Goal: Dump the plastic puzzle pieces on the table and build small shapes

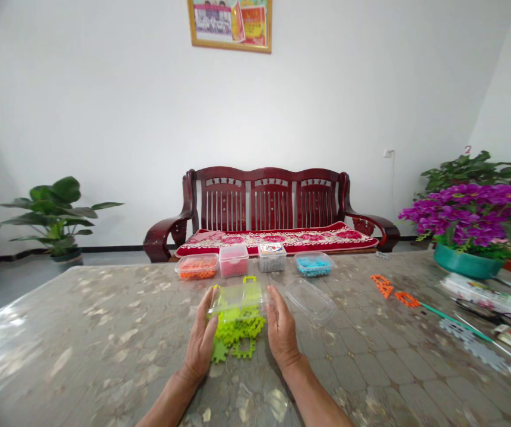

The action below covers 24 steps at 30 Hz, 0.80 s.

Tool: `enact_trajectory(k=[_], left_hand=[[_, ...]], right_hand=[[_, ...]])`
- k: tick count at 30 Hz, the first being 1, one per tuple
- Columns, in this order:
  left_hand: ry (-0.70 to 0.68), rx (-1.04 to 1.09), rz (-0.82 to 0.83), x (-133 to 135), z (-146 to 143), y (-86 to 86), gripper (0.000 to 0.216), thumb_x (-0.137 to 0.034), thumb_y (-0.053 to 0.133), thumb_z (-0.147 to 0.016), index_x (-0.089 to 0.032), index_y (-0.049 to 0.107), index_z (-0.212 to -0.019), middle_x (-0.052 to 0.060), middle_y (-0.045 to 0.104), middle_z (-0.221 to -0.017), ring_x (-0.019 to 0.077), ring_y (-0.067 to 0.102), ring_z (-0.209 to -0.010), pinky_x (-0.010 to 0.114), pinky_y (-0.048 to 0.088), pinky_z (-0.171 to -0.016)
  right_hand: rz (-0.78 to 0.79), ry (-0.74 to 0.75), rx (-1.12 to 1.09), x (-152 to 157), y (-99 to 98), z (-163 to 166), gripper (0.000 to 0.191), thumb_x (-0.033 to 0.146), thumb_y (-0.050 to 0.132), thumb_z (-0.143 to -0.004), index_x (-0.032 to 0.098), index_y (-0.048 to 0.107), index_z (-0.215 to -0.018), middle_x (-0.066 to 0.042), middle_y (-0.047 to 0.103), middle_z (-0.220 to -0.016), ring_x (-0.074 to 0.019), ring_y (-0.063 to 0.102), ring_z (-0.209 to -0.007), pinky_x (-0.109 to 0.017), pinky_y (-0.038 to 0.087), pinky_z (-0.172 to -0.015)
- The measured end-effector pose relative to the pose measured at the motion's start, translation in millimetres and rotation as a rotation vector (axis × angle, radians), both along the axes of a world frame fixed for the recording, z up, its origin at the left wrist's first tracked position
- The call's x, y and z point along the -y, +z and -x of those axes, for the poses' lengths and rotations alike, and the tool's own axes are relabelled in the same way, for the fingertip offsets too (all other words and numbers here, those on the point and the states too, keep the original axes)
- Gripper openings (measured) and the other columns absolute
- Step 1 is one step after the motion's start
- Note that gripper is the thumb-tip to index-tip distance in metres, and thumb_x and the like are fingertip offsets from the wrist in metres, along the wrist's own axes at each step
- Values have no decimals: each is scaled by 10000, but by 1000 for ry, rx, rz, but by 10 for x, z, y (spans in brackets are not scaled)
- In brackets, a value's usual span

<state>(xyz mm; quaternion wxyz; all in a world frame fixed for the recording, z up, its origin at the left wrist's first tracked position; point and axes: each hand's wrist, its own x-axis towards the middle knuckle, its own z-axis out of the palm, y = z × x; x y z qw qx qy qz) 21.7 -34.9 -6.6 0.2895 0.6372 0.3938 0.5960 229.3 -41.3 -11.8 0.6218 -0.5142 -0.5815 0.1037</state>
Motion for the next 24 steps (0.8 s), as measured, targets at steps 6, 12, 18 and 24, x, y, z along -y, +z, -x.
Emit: enact_trajectory(k=[6, 12, 18, 24], left_hand=[[-8, -3, -31, 31, -9, 48, 553, -483, 368, -970, -230, 399, -1460, 71, 421, -1529, 249, 318, -1441, 424, 234, -1202], [-9, -11, -18, 12, -9, 15, 552, -481, 371, -972, -222, 393, -1459, 85, 416, -1529, 254, 314, -1443, 435, 251, -1194], [-8, -8, 11, 1, -16, -4, 556, -446, 375, -977, -213, 346, -1481, 105, 426, -1514, 254, 361, -1416, 438, 292, -1174], [-7, -42, 34, -19, -3, -16, 557, -434, 372, -974, -216, 323, -1484, 104, 489, -1453, 242, 429, -1361, 440, 337, -1137]], right_hand=[[40, 24, -66, 20, 33, 28, 477, 447, 438, -945, 174, 595, -1303, -129, 634, -1308, -236, 631, -1162, -374, 520, -983], [87, 32, -74, -5, -12, 14, 485, 456, 426, -946, 173, 594, -1302, -130, 667, -1256, -238, 669, -1084, -374, 533, -944], [116, 70, -64, -33, -50, -5, 491, 436, 413, -950, 172, 569, -1332, -123, 671, -1253, -230, 672, -1076, -358, 538, -930], [120, 54, -67, -52, -66, -10, 468, 430, 444, -932, 179, 603, -1295, -110, 683, -1235, -238, 644, -1137, -377, 508, -986]])
